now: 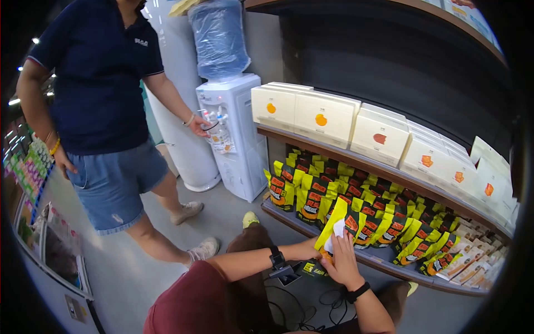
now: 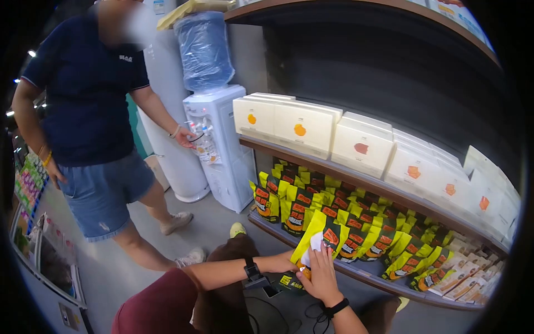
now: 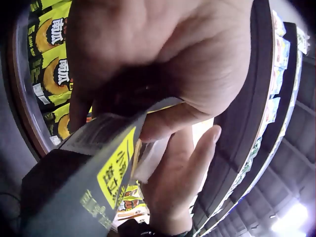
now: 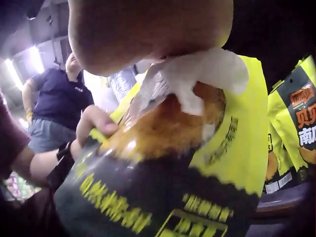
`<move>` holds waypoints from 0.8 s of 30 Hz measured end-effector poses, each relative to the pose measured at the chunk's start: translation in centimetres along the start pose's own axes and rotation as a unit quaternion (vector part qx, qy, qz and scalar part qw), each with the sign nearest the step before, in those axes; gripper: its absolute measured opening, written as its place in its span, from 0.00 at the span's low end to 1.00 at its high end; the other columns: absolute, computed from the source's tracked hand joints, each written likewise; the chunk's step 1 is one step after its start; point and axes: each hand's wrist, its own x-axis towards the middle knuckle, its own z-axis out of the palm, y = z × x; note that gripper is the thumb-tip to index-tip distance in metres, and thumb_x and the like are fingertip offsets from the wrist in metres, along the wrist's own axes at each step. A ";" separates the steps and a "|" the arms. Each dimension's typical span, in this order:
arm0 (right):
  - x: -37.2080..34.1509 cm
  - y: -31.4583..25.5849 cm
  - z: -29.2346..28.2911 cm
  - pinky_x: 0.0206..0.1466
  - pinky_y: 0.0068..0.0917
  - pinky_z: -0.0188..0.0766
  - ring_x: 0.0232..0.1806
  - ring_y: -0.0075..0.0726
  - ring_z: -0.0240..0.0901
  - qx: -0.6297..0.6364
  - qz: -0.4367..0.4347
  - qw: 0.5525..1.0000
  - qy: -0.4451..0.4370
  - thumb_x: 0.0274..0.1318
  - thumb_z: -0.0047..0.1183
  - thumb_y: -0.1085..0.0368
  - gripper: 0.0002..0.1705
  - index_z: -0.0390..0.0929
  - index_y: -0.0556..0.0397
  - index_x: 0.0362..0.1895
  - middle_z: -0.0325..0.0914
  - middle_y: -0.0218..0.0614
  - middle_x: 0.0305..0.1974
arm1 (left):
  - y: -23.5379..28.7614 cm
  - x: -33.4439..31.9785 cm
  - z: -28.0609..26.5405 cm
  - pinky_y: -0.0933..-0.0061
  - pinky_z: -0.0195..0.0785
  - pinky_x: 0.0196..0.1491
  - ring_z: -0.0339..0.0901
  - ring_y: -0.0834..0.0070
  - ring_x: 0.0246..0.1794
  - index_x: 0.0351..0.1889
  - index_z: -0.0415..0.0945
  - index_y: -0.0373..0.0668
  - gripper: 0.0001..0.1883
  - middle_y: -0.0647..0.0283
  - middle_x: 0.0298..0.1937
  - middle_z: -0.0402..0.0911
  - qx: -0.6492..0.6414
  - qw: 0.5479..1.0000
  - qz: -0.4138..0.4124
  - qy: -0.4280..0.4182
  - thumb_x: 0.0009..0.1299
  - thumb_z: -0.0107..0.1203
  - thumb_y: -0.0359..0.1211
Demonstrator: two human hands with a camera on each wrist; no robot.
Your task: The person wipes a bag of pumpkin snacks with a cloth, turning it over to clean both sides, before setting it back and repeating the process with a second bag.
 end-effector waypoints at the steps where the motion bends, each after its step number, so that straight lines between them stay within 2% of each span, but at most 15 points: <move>1: 0.3 0.5 -0.4 0.75 0.57 0.35 0.73 0.71 0.42 0.007 0.010 1.000 0.019 0.55 0.55 0.51 0.45 0.55 0.69 0.67 0.57 0.66 0.65 | 0.6 0.1 -0.4 0.71 0.57 0.65 0.62 0.73 0.67 0.73 0.51 0.43 0.45 0.62 0.66 0.66 0.023 0.998 -0.053 -0.016 0.54 0.52 0.14; 2: 0.3 1.1 -0.5 0.75 0.57 0.34 0.73 0.70 0.42 0.014 0.026 0.999 0.044 0.55 0.55 0.52 0.45 0.54 0.69 0.68 0.56 0.66 0.65 | 1.0 -0.1 -0.2 0.71 0.57 0.65 0.62 0.73 0.67 0.73 0.51 0.43 0.45 0.62 0.66 0.66 0.035 0.997 -0.060 -0.032 0.54 0.52 0.14; 4: 0.1 2.8 -0.7 0.75 0.56 0.34 0.73 0.70 0.43 0.022 0.057 0.995 0.080 0.56 0.54 0.52 0.45 0.52 0.67 0.69 0.54 0.66 0.66 | 1.5 -0.6 1.2 0.71 0.54 0.67 0.60 0.72 0.68 0.73 0.52 0.42 0.45 0.62 0.67 0.65 0.060 0.998 0.030 -0.013 0.54 0.51 0.13; 6: 0.2 3.2 -1.2 0.75 0.56 0.35 0.73 0.70 0.43 0.042 0.086 0.990 0.102 0.57 0.53 0.51 0.46 0.49 0.68 0.70 0.53 0.66 0.67 | 2.1 -0.6 1.3 0.71 0.52 0.69 0.59 0.71 0.69 0.72 0.53 0.42 0.44 0.61 0.68 0.65 0.043 0.998 0.030 -0.027 0.54 0.51 0.13; 8: 0.1 2.2 -1.1 0.75 0.56 0.35 0.72 0.70 0.44 0.039 0.080 0.992 0.085 0.58 0.52 0.50 0.47 0.48 0.69 0.70 0.53 0.66 0.67 | 2.4 -0.8 1.4 0.70 0.54 0.68 0.61 0.72 0.68 0.72 0.53 0.42 0.43 0.61 0.67 0.66 0.021 0.999 0.034 0.011 0.55 0.51 0.14; 10: -0.5 1.6 0.4 0.75 0.57 0.35 0.72 0.71 0.44 0.023 0.029 0.998 0.051 0.57 0.54 0.49 0.48 0.49 0.70 0.69 0.55 0.66 0.65 | 2.5 -0.8 1.0 0.70 0.58 0.67 0.64 0.72 0.67 0.72 0.53 0.43 0.42 0.61 0.66 0.67 -0.002 1.000 0.006 0.025 0.56 0.51 0.14; 12: -0.5 0.3 0.9 0.74 0.58 0.34 0.73 0.73 0.41 0.033 0.012 0.999 0.026 0.57 0.52 0.47 0.48 0.49 0.69 0.70 0.52 0.67 0.67 | 2.4 -0.8 0.7 0.71 0.64 0.60 0.68 0.73 0.62 0.71 0.55 0.42 0.39 0.62 0.62 0.71 -0.052 0.997 0.041 0.048 0.60 0.51 0.14; 13: -0.4 -0.4 0.8 0.74 0.59 0.34 0.73 0.73 0.41 0.033 0.005 0.999 0.001 0.57 0.52 0.47 0.48 0.50 0.68 0.69 0.52 0.67 0.67 | 2.7 -0.8 0.4 0.68 0.59 0.67 0.64 0.69 0.68 0.73 0.52 0.43 0.42 0.60 0.66 0.67 -0.031 0.998 0.027 0.045 0.58 0.51 0.16; 16: 0.1 -0.4 0.5 0.74 0.59 0.34 0.73 0.72 0.41 0.032 -0.012 0.999 -0.019 0.57 0.52 0.48 0.46 0.52 0.68 0.68 0.53 0.66 0.66 | 3.5 -1.5 1.2 0.68 0.57 0.68 0.62 0.70 0.69 0.73 0.51 0.43 0.42 0.60 0.67 0.66 -0.039 0.995 0.068 0.056 0.59 0.51 0.16; 17: 0.3 0.1 0.4 0.74 0.59 0.34 0.73 0.72 0.42 0.019 0.001 1.000 0.007 0.56 0.54 0.48 0.46 0.54 0.70 0.67 0.55 0.65 0.66 | 3.1 -1.4 0.9 0.68 0.57 0.68 0.62 0.70 0.69 0.73 0.51 0.43 0.42 0.60 0.67 0.66 -0.040 0.995 0.068 0.058 0.59 0.51 0.16; 19: 0.2 1.8 0.3 0.74 0.59 0.35 0.72 0.71 0.43 -0.005 0.030 0.998 0.052 0.54 0.56 0.50 0.46 0.55 0.71 0.66 0.57 0.65 0.65 | 2.5 -1.1 0.8 0.69 0.57 0.67 0.61 0.72 0.69 0.73 0.52 0.42 0.42 0.61 0.68 0.65 0.007 0.999 0.053 0.003 0.58 0.53 0.17; 20: 0.3 2.5 0.5 0.74 0.59 0.35 0.72 0.71 0.43 -0.006 0.033 0.998 0.048 0.54 0.56 0.50 0.46 0.55 0.71 0.66 0.57 0.65 0.65 | 2.2 -1.0 0.6 0.69 0.57 0.67 0.61 0.72 0.69 0.73 0.52 0.42 0.42 0.61 0.68 0.65 0.003 0.999 0.052 0.001 0.58 0.53 0.17; 22: 0.3 3.7 0.3 0.73 0.55 0.41 0.70 0.71 0.48 -0.004 0.036 0.993 0.116 0.53 0.57 0.53 0.45 0.55 0.69 0.66 0.58 0.64 0.64 | 3.0 -1.6 1.4 0.70 0.57 0.67 0.61 0.75 0.67 0.73 0.52 0.41 0.42 0.63 0.67 0.65 0.084 0.994 0.068 0.013 0.58 0.55 0.19; 23: 0.2 3.4 0.4 0.72 0.53 0.45 0.68 0.69 0.51 0.021 0.038 0.993 0.113 0.52 0.58 0.54 0.44 0.55 0.67 0.66 0.59 0.63 0.63 | 0.0 -0.4 0.1 0.70 0.61 0.64 0.65 0.75 0.63 0.70 0.58 0.40 0.38 0.63 0.63 0.69 0.010 0.993 0.115 -0.004 0.59 0.58 0.21; 24: 0.9 2.2 0.2 0.70 0.51 0.50 0.66 0.68 0.54 0.039 0.055 0.991 0.115 0.51 0.59 0.55 0.44 0.56 0.65 0.66 0.60 0.62 0.62 | 1.5 -1.4 0.1 0.70 0.66 0.60 0.71 0.74 0.57 0.64 0.65 0.40 0.31 0.63 0.57 0.74 0.034 0.996 0.079 0.006 0.61 0.60 0.23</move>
